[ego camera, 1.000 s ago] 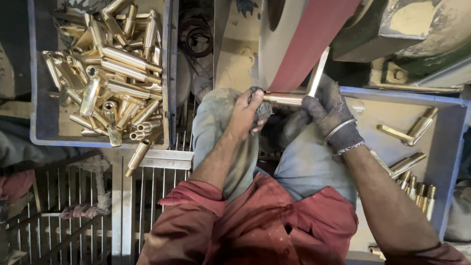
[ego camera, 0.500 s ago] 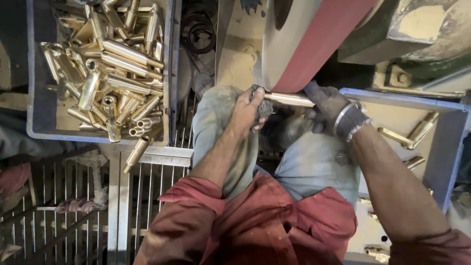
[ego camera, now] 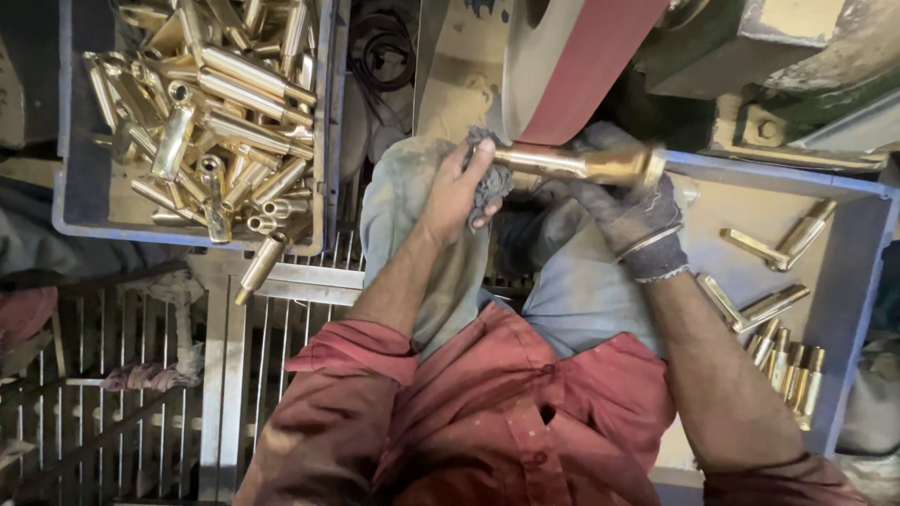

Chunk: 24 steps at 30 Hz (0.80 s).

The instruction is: The person uses a belt sander to smooth several L-shaped metal handles, holding them with gloved hands and moving them against the abrasive belt before placing them in a blue tray.

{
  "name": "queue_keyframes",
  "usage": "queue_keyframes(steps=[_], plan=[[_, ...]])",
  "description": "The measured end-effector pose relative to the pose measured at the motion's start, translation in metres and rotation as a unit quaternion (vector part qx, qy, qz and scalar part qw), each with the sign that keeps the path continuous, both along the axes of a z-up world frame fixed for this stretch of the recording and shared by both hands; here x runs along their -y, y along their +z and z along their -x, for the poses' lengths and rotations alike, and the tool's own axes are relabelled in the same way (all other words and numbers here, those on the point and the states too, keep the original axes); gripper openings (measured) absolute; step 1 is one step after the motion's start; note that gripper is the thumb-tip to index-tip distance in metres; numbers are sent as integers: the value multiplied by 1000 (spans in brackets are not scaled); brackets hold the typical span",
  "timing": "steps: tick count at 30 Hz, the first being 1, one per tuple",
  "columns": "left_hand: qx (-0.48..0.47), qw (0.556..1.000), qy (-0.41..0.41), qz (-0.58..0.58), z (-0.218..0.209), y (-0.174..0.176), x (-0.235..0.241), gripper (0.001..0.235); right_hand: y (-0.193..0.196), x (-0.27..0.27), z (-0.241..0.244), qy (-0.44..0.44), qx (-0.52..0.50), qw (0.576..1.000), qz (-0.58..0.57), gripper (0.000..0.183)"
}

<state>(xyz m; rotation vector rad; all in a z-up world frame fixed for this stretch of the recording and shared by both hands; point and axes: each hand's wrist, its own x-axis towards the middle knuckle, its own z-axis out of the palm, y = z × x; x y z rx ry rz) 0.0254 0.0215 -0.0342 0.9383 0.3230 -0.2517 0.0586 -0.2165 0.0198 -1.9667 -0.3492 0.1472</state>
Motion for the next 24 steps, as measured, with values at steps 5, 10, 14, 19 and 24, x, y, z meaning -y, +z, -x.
queue_keyframes(steps=[5,10,14,19,24], plan=[[-13,1000,6,-17,-5,-8,-1,29,-11,4,-5,15,51,995,81,48],[-8,1000,1,-10,-6,-16,2,29,-19,1,-14,24,-63,998,-2,45],[-9,1000,4,-2,-7,-19,4,29,-17,-6,-19,45,-128,980,-145,47],[-36,999,7,-13,-10,-20,4,29,-12,-14,-27,-12,-137,990,-44,35],[-47,999,8,-25,-11,-22,2,30,2,-27,-36,-69,-244,967,25,34]])
